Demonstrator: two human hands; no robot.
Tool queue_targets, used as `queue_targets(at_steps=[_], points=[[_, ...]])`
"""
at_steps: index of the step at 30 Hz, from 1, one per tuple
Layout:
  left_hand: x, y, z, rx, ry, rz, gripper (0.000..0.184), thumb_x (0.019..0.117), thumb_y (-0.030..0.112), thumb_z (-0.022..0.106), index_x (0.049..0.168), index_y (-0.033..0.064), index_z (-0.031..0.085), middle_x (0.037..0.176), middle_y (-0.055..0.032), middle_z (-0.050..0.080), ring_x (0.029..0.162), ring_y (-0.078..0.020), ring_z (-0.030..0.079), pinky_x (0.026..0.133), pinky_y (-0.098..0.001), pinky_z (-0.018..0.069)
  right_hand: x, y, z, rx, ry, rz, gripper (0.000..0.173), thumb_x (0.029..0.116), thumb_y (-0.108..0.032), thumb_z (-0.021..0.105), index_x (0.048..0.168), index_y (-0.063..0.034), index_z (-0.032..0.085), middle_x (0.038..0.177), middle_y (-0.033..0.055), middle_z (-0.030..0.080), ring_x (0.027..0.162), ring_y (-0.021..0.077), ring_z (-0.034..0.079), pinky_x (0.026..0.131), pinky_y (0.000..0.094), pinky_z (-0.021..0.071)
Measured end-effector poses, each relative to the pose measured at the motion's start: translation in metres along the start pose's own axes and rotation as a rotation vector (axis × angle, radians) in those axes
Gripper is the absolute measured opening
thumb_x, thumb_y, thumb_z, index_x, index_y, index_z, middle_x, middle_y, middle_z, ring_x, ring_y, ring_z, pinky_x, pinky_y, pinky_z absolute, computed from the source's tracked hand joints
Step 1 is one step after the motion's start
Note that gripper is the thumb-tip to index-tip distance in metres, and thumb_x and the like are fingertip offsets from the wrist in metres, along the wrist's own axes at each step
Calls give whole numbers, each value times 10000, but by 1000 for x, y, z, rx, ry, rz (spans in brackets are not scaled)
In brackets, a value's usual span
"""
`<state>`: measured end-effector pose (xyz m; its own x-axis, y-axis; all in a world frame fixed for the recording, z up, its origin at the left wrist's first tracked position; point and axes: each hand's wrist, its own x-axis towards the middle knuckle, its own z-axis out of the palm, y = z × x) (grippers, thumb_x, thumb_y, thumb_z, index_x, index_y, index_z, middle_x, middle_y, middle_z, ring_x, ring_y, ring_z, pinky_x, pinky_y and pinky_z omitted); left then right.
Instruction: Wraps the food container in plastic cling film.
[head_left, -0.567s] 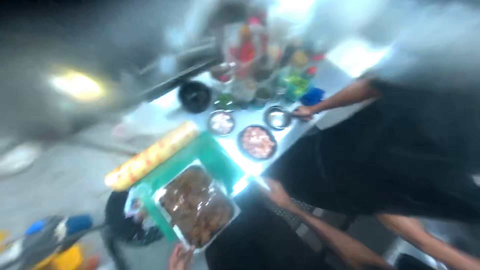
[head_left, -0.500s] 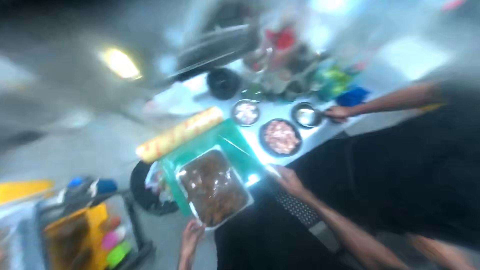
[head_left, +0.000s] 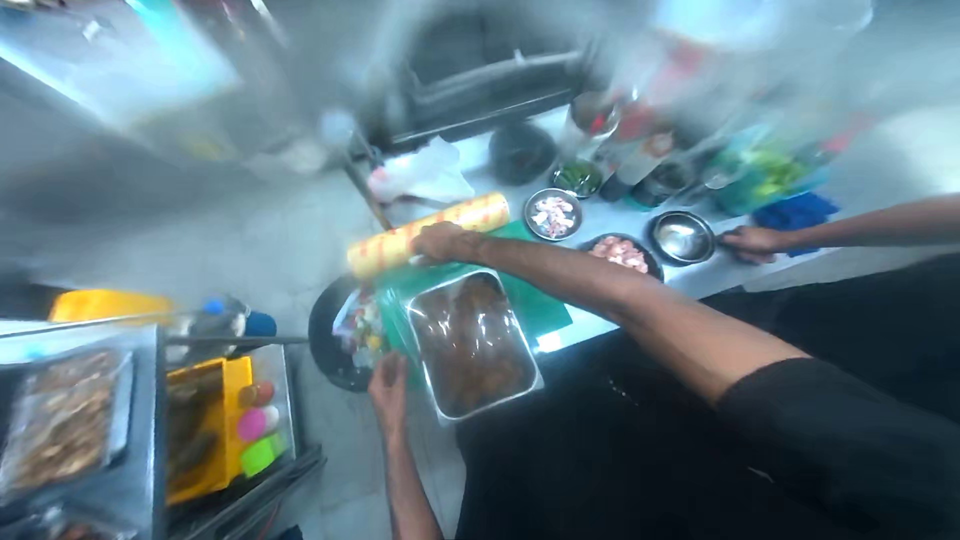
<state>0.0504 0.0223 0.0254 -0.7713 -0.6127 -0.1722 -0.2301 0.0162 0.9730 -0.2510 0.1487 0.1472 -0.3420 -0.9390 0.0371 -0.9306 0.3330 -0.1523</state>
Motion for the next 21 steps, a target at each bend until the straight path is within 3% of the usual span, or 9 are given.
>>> queue_targets(at_steps=[1,2,6,8,10,12,14,16,21], points=[[9,5,5,14,-34,44,283,991,101,633,1233,-46,629,1039,-114,708,884,-150,702,798,-340,614,15,21,8,55,-288,91,500,1062,-486,491,1133,-35,695,1090,211,688,1049,411,674,858,614,545],[18,10,9,31,-73,81,281,1003,112,618,1234,-47,633,1059,-123,709,909,-159,704,823,-346,610,18,41,10,65,-426,152,478,1042,-477,543,1182,-42,685,1160,215,680,1121,419,653,903,635,528],[63,20,27,211,-214,195,368,1049,212,551,1325,-23,614,1261,-166,681,1144,-196,670,1012,-374,543,-66,110,-48,-15,-437,161,402,1022,-405,604,1152,-42,717,1103,209,710,1044,402,685,892,606,539],[101,17,34,424,-313,256,488,1065,294,507,1444,-13,524,1440,-227,558,1351,-299,537,1151,-449,418,-98,102,-121,-76,-791,372,408,1069,-322,554,1357,-42,629,1321,212,637,1241,397,599,1047,575,453],[141,8,42,666,-453,282,527,1078,367,446,1437,-11,530,1456,-264,523,1384,-393,481,1176,-531,357,-145,135,-118,-71,-782,426,378,1063,-324,570,1315,-57,658,1249,210,667,1178,403,625,1013,585,461],[174,1,47,841,-623,166,540,1097,439,369,1321,21,629,1323,-236,626,1275,-365,582,1105,-547,422,-200,189,-62,-63,-463,310,334,1005,-404,631,1076,-102,758,937,159,725,897,376,705,814,609,548],[190,-8,46,793,-713,45,567,1097,471,354,1192,18,681,1125,-204,693,1063,-294,666,967,-523,504,-223,194,-47,-21,-446,337,355,1002,-425,633,1057,-95,752,907,144,718,878,361,704,811,603,549],[186,-20,38,669,-655,-23,545,1084,477,408,1047,18,701,885,-128,678,757,-188,655,731,-432,568,-238,182,-49,11,-484,440,369,999,-445,634,1041,-93,738,914,140,717,890,353,702,826,590,548],[134,-17,26,367,-334,-183,462,1075,402,493,910,1,653,722,-63,579,586,-135,527,576,-347,491,-270,169,-50,50,-444,590,361,1020,-452,601,1151,-149,749,978,125,735,935,349,707,839,587,547]])
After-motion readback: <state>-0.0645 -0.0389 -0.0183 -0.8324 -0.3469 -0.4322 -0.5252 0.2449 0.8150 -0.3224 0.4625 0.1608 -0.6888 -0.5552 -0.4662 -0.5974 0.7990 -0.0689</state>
